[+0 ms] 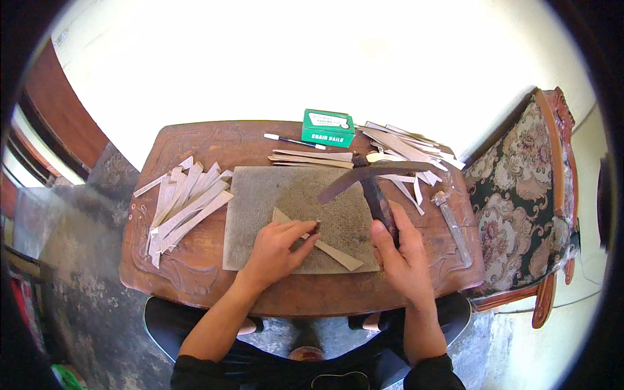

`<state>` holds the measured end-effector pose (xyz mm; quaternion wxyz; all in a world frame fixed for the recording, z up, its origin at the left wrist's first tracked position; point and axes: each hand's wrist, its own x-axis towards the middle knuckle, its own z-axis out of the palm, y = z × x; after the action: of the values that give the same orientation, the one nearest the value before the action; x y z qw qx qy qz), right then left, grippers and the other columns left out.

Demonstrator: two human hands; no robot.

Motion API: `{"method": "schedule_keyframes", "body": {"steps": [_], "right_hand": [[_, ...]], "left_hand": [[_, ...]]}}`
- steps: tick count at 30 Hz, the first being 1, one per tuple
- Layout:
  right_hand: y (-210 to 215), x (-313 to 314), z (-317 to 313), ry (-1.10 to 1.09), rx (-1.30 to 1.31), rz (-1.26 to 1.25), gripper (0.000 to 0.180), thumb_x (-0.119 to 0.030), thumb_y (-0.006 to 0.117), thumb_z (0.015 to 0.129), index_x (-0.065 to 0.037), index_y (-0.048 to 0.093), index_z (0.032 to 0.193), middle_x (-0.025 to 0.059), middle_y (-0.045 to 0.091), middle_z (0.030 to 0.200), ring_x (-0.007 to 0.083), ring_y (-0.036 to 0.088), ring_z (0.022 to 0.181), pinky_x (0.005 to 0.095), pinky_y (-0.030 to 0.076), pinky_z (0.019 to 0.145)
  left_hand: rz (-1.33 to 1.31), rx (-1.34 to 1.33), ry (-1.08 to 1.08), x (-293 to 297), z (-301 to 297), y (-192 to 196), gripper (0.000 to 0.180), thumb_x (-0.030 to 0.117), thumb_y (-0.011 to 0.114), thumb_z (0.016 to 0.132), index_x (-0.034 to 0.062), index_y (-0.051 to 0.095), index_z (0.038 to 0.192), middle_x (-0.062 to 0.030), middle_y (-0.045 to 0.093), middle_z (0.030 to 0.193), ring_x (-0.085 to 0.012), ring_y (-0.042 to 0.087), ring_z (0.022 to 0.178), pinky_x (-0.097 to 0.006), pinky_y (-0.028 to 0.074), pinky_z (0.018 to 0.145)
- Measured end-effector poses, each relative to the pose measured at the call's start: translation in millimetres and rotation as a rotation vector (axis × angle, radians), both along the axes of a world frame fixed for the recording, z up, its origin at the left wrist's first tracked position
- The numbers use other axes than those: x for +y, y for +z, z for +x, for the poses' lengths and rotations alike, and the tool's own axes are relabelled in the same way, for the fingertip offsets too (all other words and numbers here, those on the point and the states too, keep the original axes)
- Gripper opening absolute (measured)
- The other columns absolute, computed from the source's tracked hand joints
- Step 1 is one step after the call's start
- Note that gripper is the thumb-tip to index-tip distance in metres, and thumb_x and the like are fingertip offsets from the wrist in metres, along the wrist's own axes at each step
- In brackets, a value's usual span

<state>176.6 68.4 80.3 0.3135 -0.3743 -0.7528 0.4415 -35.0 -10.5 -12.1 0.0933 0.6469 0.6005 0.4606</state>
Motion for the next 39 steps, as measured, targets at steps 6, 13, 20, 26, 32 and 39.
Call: {"method": "schedule_keyframes", "body": {"steps": [6, 13, 20, 26, 32, 39], "right_hand": [[34, -10, 5, 0.121, -0.197, 0.227, 0.034, -0.017, 0.062, 0.101, 0.0, 0.055, 0.129, 0.0265, 0.067, 0.092, 0.0464, 0.067, 0.086, 0.0452, 0.052, 0.074], [46, -18, 7, 0.117, -0.223, 0.283, 0.034, -0.015, 0.064, 0.099, 0.0, 0.056, 0.129, 0.0274, 0.067, 0.096, 0.0481, 0.067, 0.091, 0.0475, 0.053, 0.077], [59, -20, 8, 0.132, -0.218, 0.264, 0.035, -0.014, 0.064, 0.099, 0.0, 0.056, 0.129, 0.028, 0.067, 0.098, 0.0485, 0.067, 0.093, 0.0491, 0.053, 0.078], [44, -16, 7, 0.151, -0.282, 0.284, 0.035, -0.015, 0.063, 0.099, -0.001, 0.055, 0.13, 0.0272, 0.068, 0.099, 0.0477, 0.068, 0.092, 0.0468, 0.053, 0.078], [52, -24, 6, 0.089, -0.149, 0.276, 0.037, -0.016, 0.063, 0.1, 0.0, 0.054, 0.132, 0.0268, 0.068, 0.098, 0.0474, 0.067, 0.092, 0.0474, 0.053, 0.078], [48, -20, 8, 0.12, -0.212, 0.258, 0.035, -0.016, 0.061, 0.101, -0.001, 0.054, 0.132, 0.0263, 0.068, 0.098, 0.0465, 0.068, 0.092, 0.0442, 0.053, 0.079]], "left_hand": [[-0.012, 0.007, 0.003, 0, 1, 3, 0.019, 0.015, 0.075, 0.088, 0.0049, 0.073, 0.104, -0.0112, 0.075, 0.094, -0.0309, 0.072, 0.081, -0.04, 0.055, 0.07], [-0.005, 0.019, 0.002, 0, 0, 3, 0.019, 0.014, 0.076, 0.087, 0.0056, 0.073, 0.104, -0.0107, 0.075, 0.095, -0.0305, 0.072, 0.08, -0.039, 0.055, 0.07], [0.017, 0.019, -0.002, -1, 0, 2, 0.019, 0.013, 0.076, 0.087, 0.0057, 0.073, 0.104, -0.01, 0.075, 0.094, -0.03, 0.072, 0.078, -0.039, 0.054, 0.068], [0.054, 0.001, -0.007, 2, 2, 1, 0.021, 0.013, 0.078, 0.085, 0.0034, 0.073, 0.103, -0.0111, 0.075, 0.09, -0.0265, 0.068, 0.067, -0.036, 0.052, 0.062], [0.013, -0.007, -0.006, -1, 1, 2, 0.02, 0.013, 0.077, 0.086, 0.0046, 0.073, 0.104, -0.0104, 0.075, 0.09, -0.0278, 0.068, 0.068, -0.037, 0.052, 0.064], [0.047, 0.022, -0.002, 0, -1, 1, 0.022, 0.013, 0.079, 0.084, 0.0017, 0.073, 0.103, -0.0123, 0.074, 0.088, -0.0256, 0.066, 0.065, -0.035, 0.052, 0.06]]}}
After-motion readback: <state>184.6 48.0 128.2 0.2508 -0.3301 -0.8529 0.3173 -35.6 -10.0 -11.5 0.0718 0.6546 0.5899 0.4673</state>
